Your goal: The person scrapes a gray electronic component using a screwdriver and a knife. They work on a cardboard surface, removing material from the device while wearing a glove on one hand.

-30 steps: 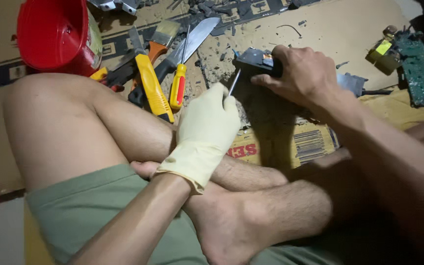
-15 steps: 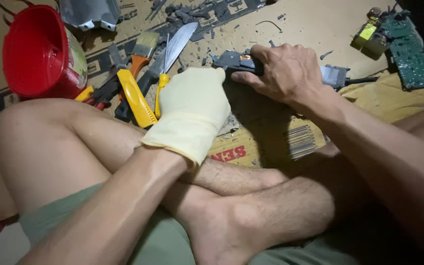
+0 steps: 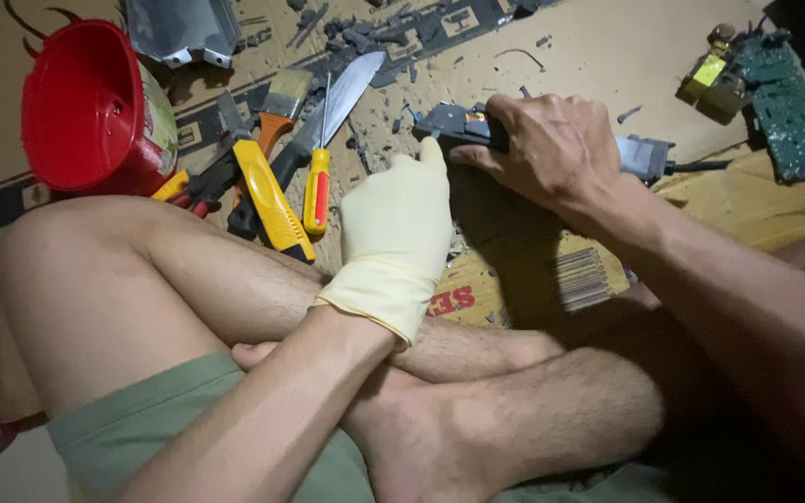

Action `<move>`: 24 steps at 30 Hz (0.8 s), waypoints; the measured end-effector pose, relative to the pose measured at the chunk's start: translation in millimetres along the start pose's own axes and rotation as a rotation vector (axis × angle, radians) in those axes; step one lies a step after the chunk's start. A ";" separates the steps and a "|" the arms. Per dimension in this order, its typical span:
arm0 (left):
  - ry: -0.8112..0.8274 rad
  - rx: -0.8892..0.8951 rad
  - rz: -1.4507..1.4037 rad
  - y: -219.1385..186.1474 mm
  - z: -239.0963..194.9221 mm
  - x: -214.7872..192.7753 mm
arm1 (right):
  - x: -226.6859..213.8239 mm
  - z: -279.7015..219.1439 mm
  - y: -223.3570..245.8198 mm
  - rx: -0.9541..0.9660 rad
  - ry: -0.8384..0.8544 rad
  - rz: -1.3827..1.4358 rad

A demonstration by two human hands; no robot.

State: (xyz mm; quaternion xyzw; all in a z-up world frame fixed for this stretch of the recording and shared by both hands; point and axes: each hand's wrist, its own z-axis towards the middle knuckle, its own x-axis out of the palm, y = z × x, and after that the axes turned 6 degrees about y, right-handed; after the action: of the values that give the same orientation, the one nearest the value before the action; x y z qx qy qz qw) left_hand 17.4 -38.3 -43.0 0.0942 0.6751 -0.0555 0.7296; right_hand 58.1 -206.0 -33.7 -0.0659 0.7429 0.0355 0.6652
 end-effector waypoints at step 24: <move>0.402 -0.059 -0.209 7.5 15.0 -49.1 | -0.5 -2.8 0.4 0.022 -0.004 0.029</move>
State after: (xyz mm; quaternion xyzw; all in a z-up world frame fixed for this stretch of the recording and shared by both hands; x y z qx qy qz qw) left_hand 29.6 -36.4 7.4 0.0116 0.8141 -0.0913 0.5733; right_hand 55.3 -206.0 -33.0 -0.0479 0.7429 0.0371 0.6667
